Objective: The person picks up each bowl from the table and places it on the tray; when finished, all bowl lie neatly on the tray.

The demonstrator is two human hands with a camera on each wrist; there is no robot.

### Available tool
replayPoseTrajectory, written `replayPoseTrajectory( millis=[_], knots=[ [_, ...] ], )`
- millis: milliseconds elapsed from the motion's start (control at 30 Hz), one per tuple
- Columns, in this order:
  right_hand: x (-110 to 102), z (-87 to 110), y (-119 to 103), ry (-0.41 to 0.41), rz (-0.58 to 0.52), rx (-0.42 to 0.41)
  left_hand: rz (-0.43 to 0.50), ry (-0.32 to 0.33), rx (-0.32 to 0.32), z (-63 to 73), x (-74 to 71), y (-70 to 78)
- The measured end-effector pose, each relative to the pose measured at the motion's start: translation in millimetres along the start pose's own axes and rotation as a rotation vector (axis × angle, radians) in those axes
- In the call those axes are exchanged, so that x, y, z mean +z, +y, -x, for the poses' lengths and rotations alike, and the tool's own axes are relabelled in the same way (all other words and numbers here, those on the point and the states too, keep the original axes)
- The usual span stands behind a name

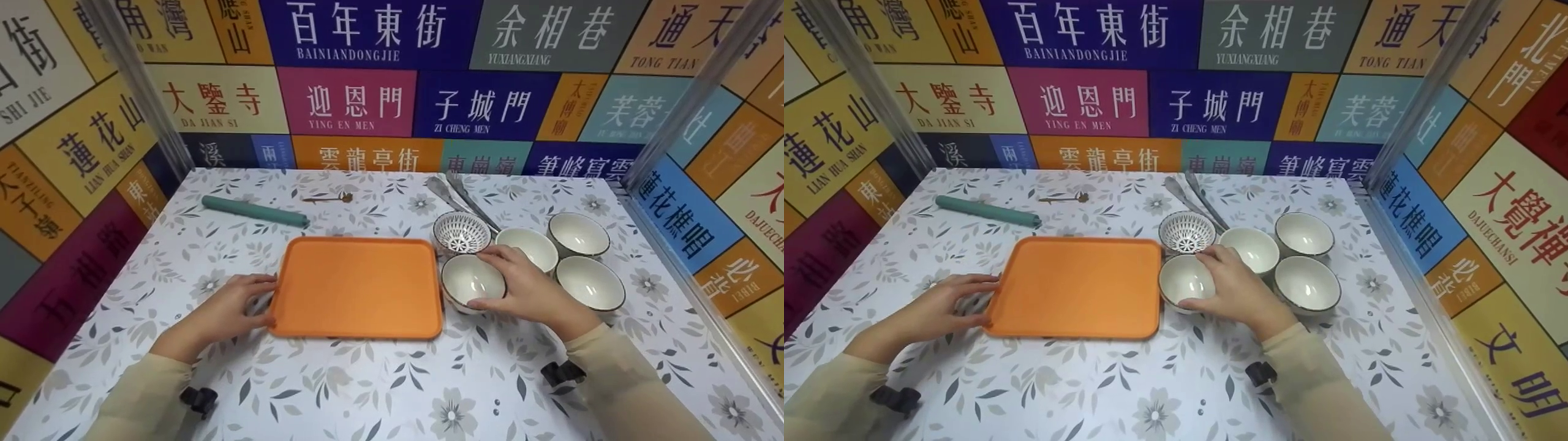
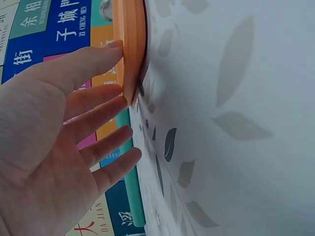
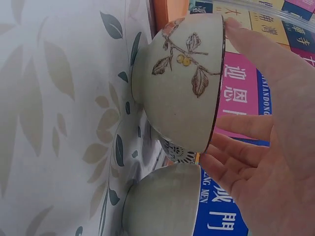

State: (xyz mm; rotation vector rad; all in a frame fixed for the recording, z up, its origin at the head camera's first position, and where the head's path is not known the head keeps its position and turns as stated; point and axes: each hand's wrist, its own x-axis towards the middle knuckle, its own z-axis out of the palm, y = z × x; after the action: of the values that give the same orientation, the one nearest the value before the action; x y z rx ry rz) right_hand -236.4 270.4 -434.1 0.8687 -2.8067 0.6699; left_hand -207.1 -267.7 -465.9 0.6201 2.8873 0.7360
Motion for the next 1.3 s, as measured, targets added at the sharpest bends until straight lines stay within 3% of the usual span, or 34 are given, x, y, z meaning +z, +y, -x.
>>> replayPoseTrajectory(
  millis=[167,400,667,933,1300],
  knots=[
    [2.0,1.5,0.5,-0.015,0.026,0.004,0.004,-0.044,-0.006,-2.7,-3.2,-2.0],
    [3.6,4.0,-0.9,-0.055,0.037,0.070,0.022,-0.109,-0.023,-4.2,-10.4,-1.2],
    [13.9,5.1,3.3,0.021,-0.012,0.117,-0.001,-0.091,0.035,-5.2,-13.0,-4.0],
    [20.6,5.8,-1.4,0.065,-0.040,0.118,0.034,-0.124,-0.048,-6.1,-14.0,-2.1],
    [24.4,-15.4,-25.4,0.077,-0.128,0.083,0.027,-0.103,-0.035,-6.3,-15.0,0.1]
  ],
)
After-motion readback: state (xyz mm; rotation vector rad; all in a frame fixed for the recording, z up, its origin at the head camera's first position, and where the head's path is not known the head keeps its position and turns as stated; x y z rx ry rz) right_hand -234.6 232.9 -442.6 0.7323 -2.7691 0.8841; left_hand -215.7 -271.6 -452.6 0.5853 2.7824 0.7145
